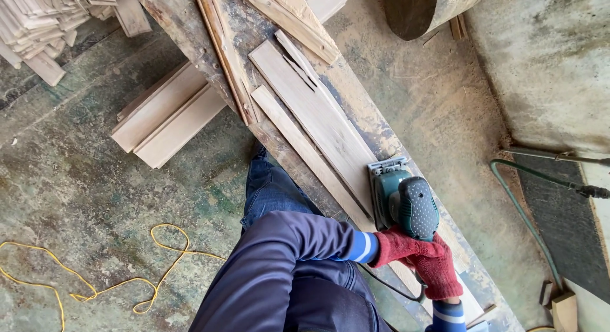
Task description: Sanding a long piece of wood using both an electric power sander and a manual sanding block to smooth the surface.
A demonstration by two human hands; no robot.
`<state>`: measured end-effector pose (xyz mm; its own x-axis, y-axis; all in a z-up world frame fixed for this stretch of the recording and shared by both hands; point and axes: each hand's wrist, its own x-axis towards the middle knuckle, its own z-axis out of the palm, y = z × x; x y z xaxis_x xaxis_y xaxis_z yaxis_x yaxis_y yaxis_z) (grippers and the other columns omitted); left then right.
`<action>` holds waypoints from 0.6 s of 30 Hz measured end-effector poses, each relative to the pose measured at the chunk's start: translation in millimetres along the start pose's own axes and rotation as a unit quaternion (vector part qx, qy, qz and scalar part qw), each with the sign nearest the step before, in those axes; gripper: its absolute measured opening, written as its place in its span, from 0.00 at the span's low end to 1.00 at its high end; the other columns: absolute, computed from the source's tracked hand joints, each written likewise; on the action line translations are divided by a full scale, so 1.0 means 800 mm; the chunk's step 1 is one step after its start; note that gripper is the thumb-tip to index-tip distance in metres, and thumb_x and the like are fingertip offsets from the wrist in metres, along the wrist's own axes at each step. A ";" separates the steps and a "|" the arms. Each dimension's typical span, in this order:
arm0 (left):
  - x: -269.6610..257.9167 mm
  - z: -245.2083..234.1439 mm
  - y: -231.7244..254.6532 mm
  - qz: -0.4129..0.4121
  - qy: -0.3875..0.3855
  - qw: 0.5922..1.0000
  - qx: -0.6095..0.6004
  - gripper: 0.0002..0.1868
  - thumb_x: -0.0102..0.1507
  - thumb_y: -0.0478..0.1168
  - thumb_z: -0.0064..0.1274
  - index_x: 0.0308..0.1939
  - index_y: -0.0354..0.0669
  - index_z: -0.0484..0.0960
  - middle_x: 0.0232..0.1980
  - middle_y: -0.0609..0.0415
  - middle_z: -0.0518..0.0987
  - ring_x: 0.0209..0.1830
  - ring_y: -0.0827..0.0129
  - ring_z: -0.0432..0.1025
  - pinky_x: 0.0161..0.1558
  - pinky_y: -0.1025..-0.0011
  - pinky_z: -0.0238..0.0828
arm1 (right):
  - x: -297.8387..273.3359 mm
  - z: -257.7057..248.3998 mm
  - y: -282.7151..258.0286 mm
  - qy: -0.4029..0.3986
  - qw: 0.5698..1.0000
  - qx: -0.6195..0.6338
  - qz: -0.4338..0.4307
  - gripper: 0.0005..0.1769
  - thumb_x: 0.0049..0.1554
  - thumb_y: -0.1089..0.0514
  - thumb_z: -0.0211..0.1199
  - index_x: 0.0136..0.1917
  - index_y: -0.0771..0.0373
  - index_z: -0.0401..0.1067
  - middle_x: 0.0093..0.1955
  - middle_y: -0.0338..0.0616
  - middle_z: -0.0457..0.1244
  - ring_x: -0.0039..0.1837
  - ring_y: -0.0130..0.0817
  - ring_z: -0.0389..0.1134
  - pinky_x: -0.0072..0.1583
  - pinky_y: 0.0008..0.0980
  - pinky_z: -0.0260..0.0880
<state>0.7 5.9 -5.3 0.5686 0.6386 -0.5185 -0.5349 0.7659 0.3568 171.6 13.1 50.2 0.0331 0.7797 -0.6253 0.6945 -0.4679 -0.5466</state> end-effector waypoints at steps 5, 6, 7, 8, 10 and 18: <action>-0.001 -0.005 0.008 0.000 -0.012 1.000 -0.003 0.45 0.47 0.57 0.67 0.62 0.36 0.76 0.51 0.48 0.81 0.38 0.63 0.77 0.39 0.73 0.80 | 0.026 0.013 -0.008 -0.015 0.997 -0.041 -0.061 0.28 0.47 0.68 0.71 0.62 0.67 0.73 0.56 0.49 0.72 0.55 0.37 0.71 0.57 0.34 0.70; -0.003 -0.008 0.011 0.000 -0.016 1.000 -0.006 0.44 0.47 0.57 0.67 0.62 0.37 0.76 0.51 0.48 0.81 0.38 0.63 0.77 0.39 0.74 0.80 | 0.031 0.019 -0.014 -0.036 0.998 0.018 -0.049 0.32 0.46 0.71 0.71 0.65 0.67 0.72 0.58 0.49 0.71 0.57 0.37 0.70 0.59 0.34 0.70; -0.011 -0.014 0.023 0.001 -0.016 1.000 -0.007 0.44 0.47 0.57 0.67 0.62 0.37 0.76 0.51 0.48 0.81 0.38 0.63 0.77 0.39 0.74 0.80 | 0.034 0.026 -0.032 -0.037 0.998 0.017 -0.050 0.32 0.46 0.71 0.71 0.65 0.67 0.72 0.58 0.49 0.71 0.57 0.37 0.70 0.59 0.34 0.70; -0.021 -0.020 0.035 0.009 -0.012 1.000 -0.023 0.41 0.48 0.55 0.68 0.60 0.37 0.77 0.51 0.50 0.81 0.39 0.65 0.77 0.39 0.74 0.80 | 0.036 0.034 -0.050 -0.038 0.996 -0.041 -0.071 0.30 0.47 0.68 0.71 0.64 0.65 0.73 0.56 0.47 0.72 0.55 0.35 0.70 0.58 0.33 0.70; -0.019 -0.034 0.044 0.022 -0.007 0.999 -0.041 0.38 0.49 0.54 0.68 0.58 0.38 0.79 0.50 0.51 0.81 0.40 0.67 0.77 0.39 0.74 0.80 | 0.032 0.057 -0.115 -0.040 0.990 -0.101 -0.095 0.27 0.48 0.65 0.70 0.63 0.64 0.74 0.53 0.45 0.73 0.53 0.33 0.71 0.56 0.32 0.70; -0.019 -0.120 0.103 0.054 0.141 0.979 -0.137 0.51 0.44 0.44 0.83 0.66 0.35 0.72 0.54 0.29 0.78 0.38 0.34 0.79 0.34 0.49 0.86 | 0.033 0.152 -0.281 -0.018 0.982 -0.186 -0.017 0.19 0.48 0.52 0.68 0.53 0.57 0.74 0.42 0.52 0.69 0.53 0.54 0.73 0.58 0.51 0.70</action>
<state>-111.6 52.2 -42.7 0.3254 0.6397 -0.6964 -0.7516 0.6219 0.2201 -71.0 88.5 88.6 -0.0157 0.7735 -0.6335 0.9099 -0.2516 -0.3298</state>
